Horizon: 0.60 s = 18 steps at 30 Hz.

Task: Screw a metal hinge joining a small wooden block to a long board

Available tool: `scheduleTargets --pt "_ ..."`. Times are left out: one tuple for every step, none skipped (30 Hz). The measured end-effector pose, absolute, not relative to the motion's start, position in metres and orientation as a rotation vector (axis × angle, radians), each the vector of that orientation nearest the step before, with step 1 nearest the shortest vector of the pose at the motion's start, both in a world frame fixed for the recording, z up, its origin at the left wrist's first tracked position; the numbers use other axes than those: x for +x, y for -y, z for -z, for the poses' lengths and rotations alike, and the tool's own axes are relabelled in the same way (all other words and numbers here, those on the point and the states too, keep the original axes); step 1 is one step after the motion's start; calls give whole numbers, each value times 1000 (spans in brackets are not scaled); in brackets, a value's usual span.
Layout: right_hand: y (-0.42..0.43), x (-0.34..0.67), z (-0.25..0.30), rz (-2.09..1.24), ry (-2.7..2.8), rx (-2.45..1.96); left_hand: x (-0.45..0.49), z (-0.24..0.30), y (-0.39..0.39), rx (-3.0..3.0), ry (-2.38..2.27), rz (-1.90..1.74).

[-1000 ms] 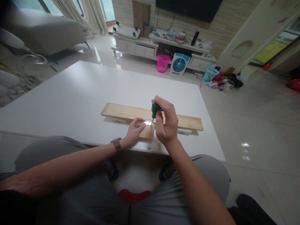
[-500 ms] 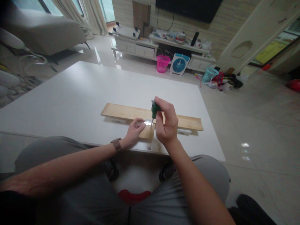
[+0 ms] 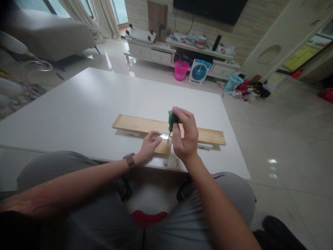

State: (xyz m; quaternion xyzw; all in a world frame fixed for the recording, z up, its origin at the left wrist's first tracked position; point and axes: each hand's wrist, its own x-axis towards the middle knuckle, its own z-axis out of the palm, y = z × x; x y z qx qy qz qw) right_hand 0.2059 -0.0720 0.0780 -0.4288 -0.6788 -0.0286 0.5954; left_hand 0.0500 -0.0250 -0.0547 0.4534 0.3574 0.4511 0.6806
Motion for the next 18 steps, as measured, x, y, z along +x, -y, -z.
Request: scheduleTargets --pt "72 207 -76 42 1582 -993 50 55 25 1019 -804 -1009" --pt "72 207 -74 28 1584 -997 50 55 25 1021 -805 -1007" --pt "71 208 -73 23 1586 -1008 50 54 25 1022 -805 -1006" --pt "71 208 -72 28 1586 -1018 50 54 25 1021 -804 -1006" --pt "71 208 -72 42 1586 -1026 50 54 25 1019 -802 -1007" --pt "70 208 -73 63 1586 -1030 50 53 25 1018 -801 -1007" --pt "70 207 -74 88 1587 -1029 50 53 25 1017 -800 -1007" --pt "70 206 -76 116 1586 -1023 50 53 25 1017 -801 -1005" --pt "70 206 -78 146 1585 -1016 50 53 25 1018 -803 -1003" --pt "70 205 -80 173 1581 -1012 50 52 25 1019 -805 -1003" --pt "71 204 -82 193 1576 -1016 50 52 25 1020 -805 -1004" --pt "71 204 -82 203 1572 -1022 50 52 25 1020 -804 -1006" --pt "71 204 -83 200 1570 -1026 50 52 25 1020 -802 -1006" --pt "72 204 -82 180 1573 -1027 50 52 25 1019 -801 -1006" --pt "72 204 -81 148 1578 -1024 49 52 25 1018 -802 -1004" --pt "72 205 -80 112 1585 -1018 49 52 25 1018 -804 -1002" --pt "72 205 -78 79 1590 -1016 49 52 25 1019 -807 -1001" --pt "72 206 -76 56 1592 -1016 49 52 25 1022 -811 -1002"
